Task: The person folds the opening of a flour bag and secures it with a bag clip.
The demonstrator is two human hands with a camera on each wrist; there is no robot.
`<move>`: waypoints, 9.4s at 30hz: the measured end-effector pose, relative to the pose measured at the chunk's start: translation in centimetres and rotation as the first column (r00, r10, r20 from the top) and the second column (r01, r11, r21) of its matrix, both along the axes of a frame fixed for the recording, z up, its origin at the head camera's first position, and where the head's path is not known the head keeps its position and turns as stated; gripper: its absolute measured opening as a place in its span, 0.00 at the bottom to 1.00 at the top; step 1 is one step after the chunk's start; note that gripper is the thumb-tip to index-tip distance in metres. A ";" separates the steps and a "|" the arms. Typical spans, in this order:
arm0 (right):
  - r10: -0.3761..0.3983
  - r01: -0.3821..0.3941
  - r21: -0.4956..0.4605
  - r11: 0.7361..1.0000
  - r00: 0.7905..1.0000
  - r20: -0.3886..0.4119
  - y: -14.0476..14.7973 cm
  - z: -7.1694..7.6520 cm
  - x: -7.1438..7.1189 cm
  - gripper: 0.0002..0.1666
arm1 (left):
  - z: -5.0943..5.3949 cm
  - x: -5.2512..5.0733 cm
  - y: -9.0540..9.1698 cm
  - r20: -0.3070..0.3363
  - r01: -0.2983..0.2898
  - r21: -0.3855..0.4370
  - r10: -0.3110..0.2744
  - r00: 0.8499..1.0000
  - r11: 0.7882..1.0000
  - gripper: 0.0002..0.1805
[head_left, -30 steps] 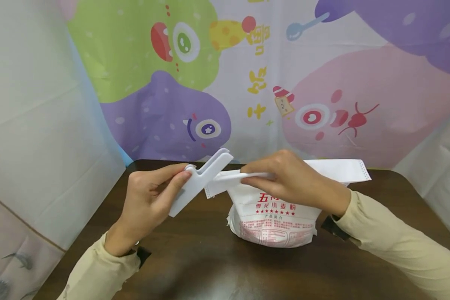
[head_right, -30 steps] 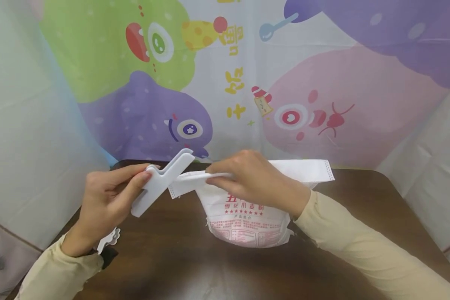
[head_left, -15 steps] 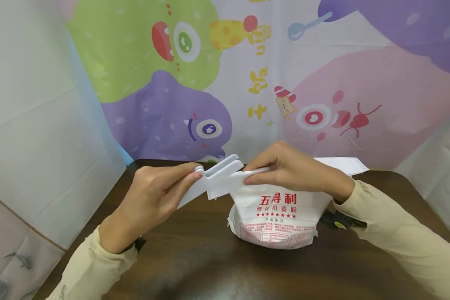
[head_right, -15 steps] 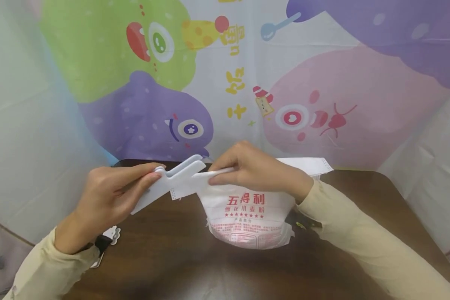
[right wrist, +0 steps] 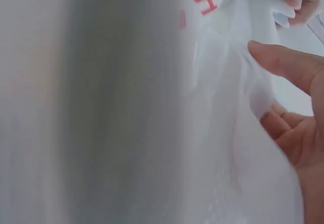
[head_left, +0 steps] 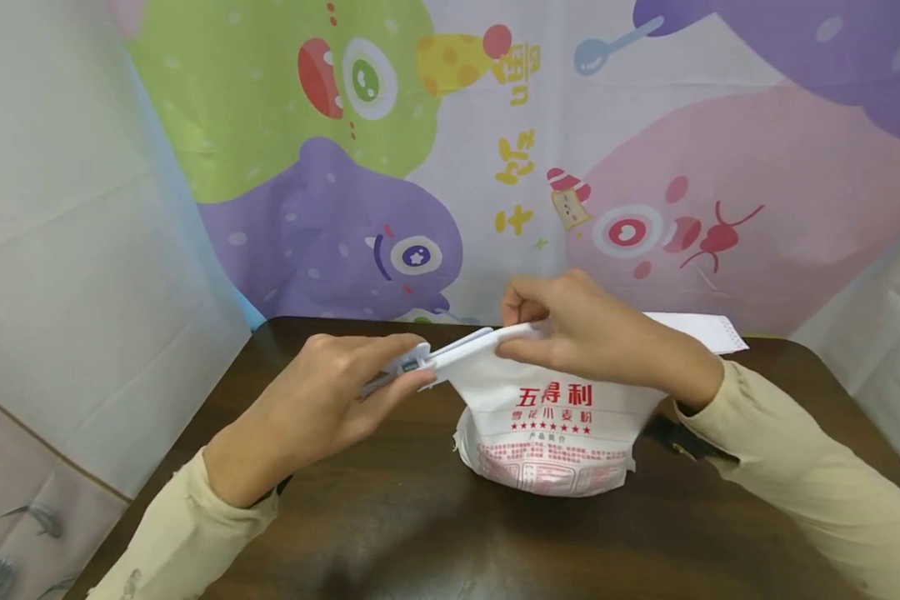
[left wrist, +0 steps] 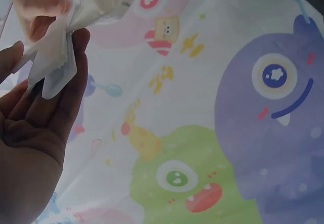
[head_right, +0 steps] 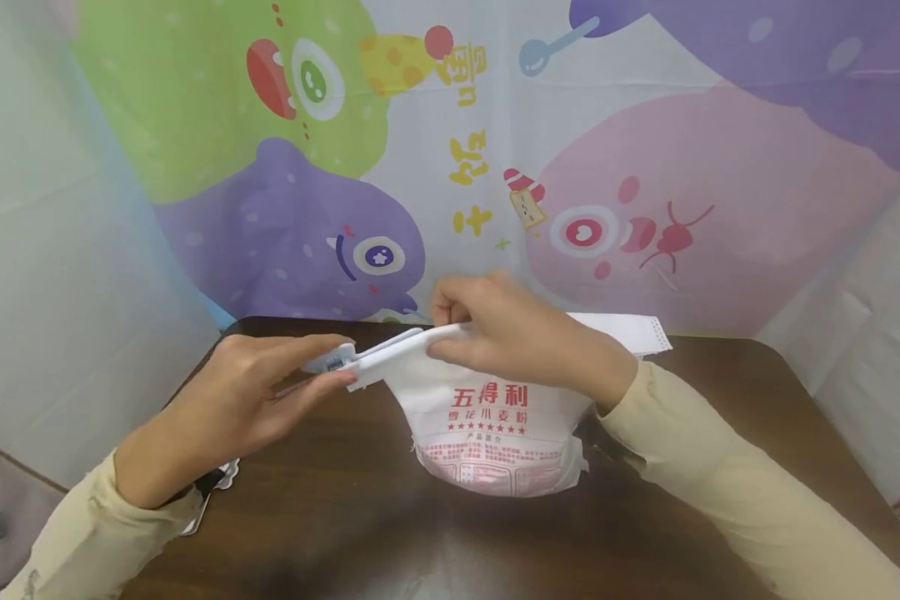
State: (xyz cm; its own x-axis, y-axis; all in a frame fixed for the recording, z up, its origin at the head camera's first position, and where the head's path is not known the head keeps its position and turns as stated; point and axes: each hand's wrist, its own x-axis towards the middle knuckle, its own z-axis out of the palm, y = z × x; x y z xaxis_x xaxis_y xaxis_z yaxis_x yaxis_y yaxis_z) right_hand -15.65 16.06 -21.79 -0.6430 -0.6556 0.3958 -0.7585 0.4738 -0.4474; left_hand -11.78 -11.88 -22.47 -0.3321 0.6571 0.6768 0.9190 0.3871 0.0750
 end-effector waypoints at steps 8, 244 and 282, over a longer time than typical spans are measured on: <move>0.017 0.009 0.149 0.989 0.985 -0.170 1.1 -0.2 1.2 0.08 | -0.4 -0.2 -0.4 0.112 -0.077 0.039 0.072 0.991 0.996 0.15; -0.160 0.184 0.073 0.980 0.954 -0.254 7.0 2.5 3.3 0.19 | -8.4 -0.6 3.6 0.616 -0.218 0.632 -0.312 0.723 0.743 0.12; -0.410 0.449 0.016 0.893 0.829 -0.381 7.4 -1.9 4.5 0.09 | -7.5 -0.7 2.9 0.651 -0.209 0.585 -0.300 0.698 0.784 0.10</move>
